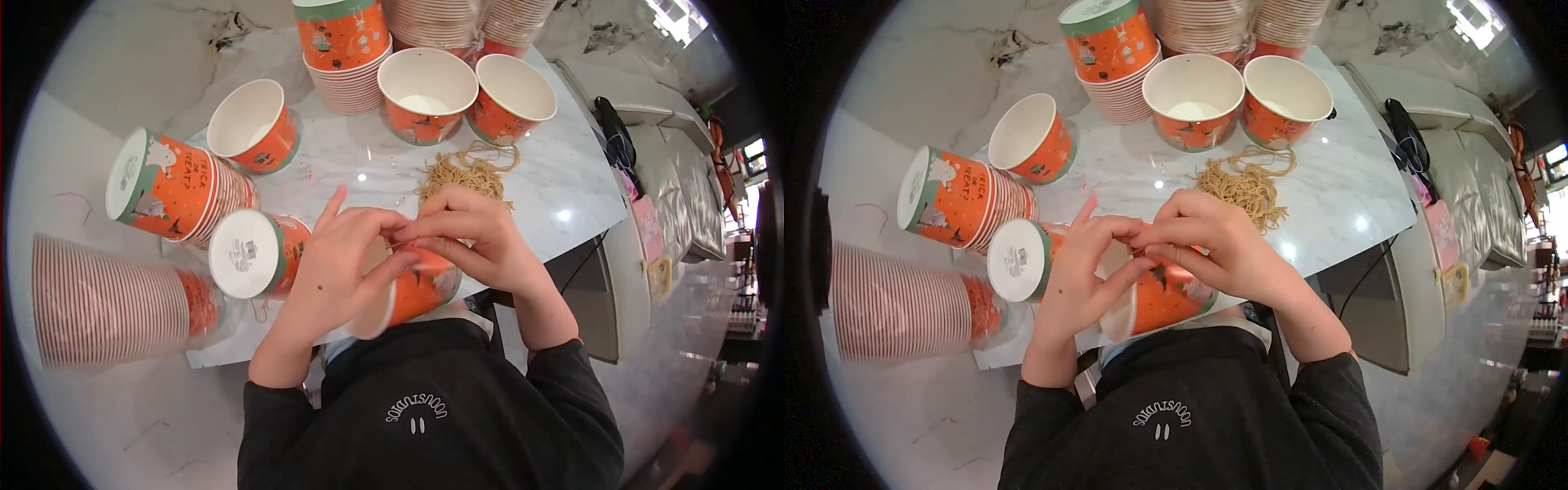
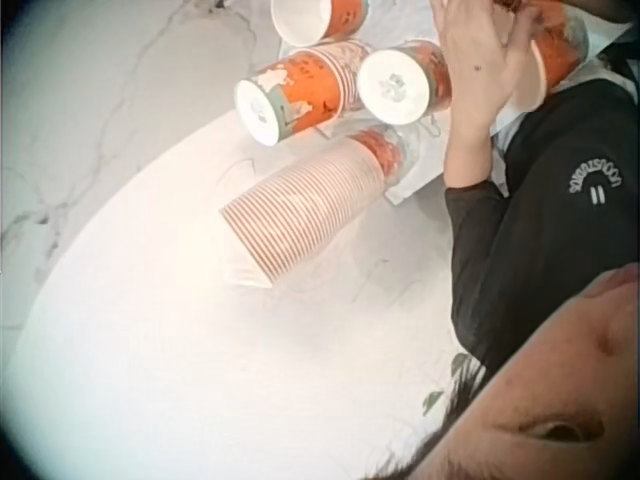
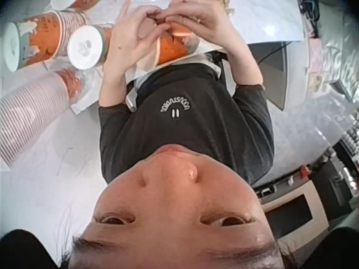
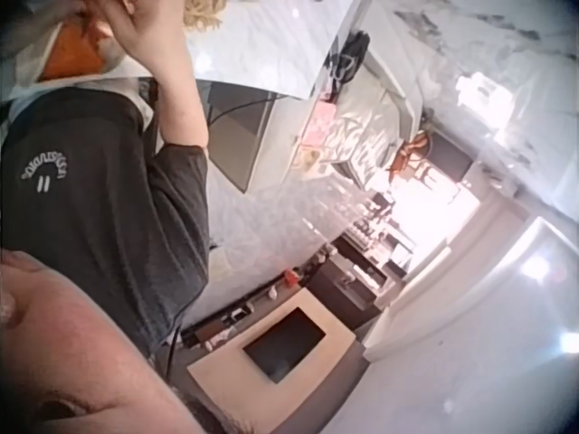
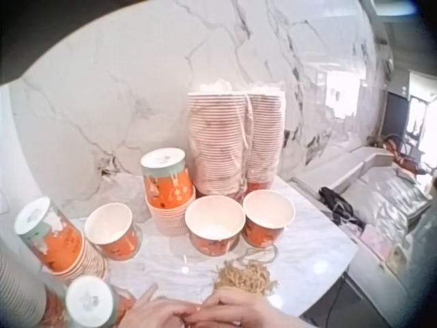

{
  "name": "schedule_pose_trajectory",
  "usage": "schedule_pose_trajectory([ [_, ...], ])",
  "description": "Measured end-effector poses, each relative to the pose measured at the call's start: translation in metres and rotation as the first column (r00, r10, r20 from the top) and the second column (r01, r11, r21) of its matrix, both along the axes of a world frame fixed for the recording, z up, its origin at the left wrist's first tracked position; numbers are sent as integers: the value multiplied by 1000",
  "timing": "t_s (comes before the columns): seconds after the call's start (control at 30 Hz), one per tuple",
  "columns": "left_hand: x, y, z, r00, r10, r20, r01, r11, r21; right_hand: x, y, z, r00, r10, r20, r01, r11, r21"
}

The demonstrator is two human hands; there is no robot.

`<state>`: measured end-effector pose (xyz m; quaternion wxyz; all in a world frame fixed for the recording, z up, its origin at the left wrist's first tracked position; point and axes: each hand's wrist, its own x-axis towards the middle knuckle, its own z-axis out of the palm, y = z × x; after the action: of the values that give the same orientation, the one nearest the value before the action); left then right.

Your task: Attaching rubber bands to pre-punched holes in paper bowls to prepare them for packaging or use.

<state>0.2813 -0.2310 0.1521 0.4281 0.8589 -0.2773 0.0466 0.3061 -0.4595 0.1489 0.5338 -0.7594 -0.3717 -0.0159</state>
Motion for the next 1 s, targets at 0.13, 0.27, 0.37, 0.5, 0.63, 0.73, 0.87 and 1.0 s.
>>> schedule_pose_trajectory([
  [0.13,9,8,-9,990,-91,-109,81,993,-91,-1,1,0,996,-27,-80,31,998,46],
  [0.27,11,-1,-16,959,-157,-236,86,954,-287,0,1,-1,995,-33,-93,42,994,101],
  [0.37,13,-2,-20,900,-225,-373,94,937,-338,3,-3,-2,994,-20,-105,31,994,105],
  [0.5,9,0,-23,861,-174,-478,-8,935,-355,0,-5,4,991,-67,-120,76,995,67],
  [0.63,6,5,-28,796,-113,-595,-221,860,-459,2,-10,10,985,-54,-165,46,998,-52],
  [0.73,6,13,-31,754,-122,-646,-259,848,-463,4,-16,0,992,-74,99,90,980,-179],
  [0.87,5,13,-30,730,-142,-669,-274,836,-476,4,-3,-2,940,-161,301,204,972,-116],
  [1.0,3,13,-27,714,-176,-677,-311,787,-532,9,3,-9,910,-95,403,163,977,-137],
])
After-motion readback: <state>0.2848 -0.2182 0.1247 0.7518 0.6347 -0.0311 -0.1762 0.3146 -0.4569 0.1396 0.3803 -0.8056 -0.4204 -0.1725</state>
